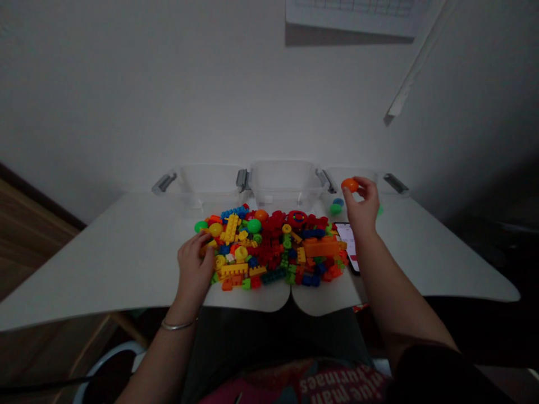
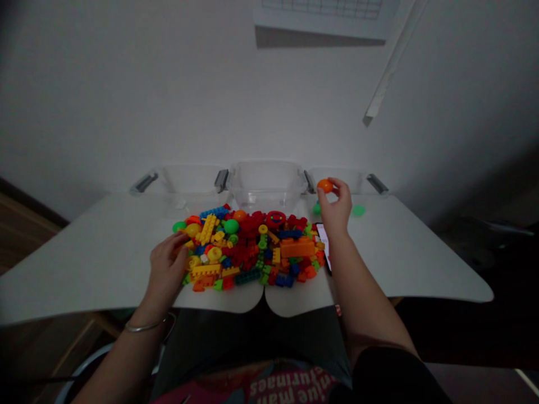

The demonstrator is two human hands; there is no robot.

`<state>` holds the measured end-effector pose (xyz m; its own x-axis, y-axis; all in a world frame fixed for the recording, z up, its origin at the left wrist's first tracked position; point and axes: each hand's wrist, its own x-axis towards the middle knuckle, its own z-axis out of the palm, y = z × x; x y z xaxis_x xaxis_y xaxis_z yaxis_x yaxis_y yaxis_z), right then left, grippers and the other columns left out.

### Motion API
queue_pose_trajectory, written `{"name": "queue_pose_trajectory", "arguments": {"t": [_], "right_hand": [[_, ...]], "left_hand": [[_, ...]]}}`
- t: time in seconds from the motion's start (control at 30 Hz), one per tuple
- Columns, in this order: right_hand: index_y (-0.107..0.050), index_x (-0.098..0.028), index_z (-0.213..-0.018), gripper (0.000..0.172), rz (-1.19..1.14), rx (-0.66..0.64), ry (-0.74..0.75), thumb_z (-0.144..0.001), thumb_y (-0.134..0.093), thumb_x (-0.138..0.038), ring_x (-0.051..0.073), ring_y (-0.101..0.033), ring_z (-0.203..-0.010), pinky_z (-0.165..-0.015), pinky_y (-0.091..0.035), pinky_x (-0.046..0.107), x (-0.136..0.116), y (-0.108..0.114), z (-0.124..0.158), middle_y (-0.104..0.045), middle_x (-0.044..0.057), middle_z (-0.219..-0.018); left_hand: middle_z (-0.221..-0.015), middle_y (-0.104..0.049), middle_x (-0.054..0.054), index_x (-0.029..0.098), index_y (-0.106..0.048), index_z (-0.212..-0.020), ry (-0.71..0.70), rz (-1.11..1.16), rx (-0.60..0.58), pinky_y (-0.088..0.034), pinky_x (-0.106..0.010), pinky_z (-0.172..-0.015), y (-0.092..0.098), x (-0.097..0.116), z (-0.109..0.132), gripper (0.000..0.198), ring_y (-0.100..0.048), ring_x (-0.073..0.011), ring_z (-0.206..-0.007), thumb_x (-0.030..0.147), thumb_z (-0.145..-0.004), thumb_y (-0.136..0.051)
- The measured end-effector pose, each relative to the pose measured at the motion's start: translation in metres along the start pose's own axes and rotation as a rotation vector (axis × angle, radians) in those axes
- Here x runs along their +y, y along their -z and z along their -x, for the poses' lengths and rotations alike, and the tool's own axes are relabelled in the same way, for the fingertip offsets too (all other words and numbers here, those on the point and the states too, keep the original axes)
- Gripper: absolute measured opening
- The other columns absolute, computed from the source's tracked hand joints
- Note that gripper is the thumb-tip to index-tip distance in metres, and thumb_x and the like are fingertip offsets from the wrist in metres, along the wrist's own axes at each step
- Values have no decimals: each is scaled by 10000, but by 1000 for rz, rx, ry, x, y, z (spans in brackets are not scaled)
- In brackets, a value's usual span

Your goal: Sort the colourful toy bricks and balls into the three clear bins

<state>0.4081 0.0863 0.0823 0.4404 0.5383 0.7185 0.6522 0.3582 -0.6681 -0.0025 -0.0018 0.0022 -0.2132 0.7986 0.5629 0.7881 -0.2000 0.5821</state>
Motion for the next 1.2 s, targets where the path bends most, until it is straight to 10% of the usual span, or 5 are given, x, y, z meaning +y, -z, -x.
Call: {"name": "queue_pose_trajectory", "arguments": {"t": [0.3,1.2], "right_hand": [[-673,-182,-1123,366,219,-77,46,-833,-549,-368,239,-637,-973,-915,-526,433,42,-7,-30,-690,128,-1136],[-724,-157,-1031,341,455,-199,130,-859,-458,-282,294,-628,-1042,-1037,-398,493,26,-3,-18,-730,151,-1051]], "left_hand": [[-1247,-686,-163,156,-688,-1076,-21,-13,10,-424,-541,-1078,0,0,-1,417,-615,-325,-1177,437,-880,-450],[-1271,-674,-157,167,-681,-1091,-4,-7,7,-404,-533,-1097,1,0,1,421,-601,-316,-1200,448,-891,-441]]}}
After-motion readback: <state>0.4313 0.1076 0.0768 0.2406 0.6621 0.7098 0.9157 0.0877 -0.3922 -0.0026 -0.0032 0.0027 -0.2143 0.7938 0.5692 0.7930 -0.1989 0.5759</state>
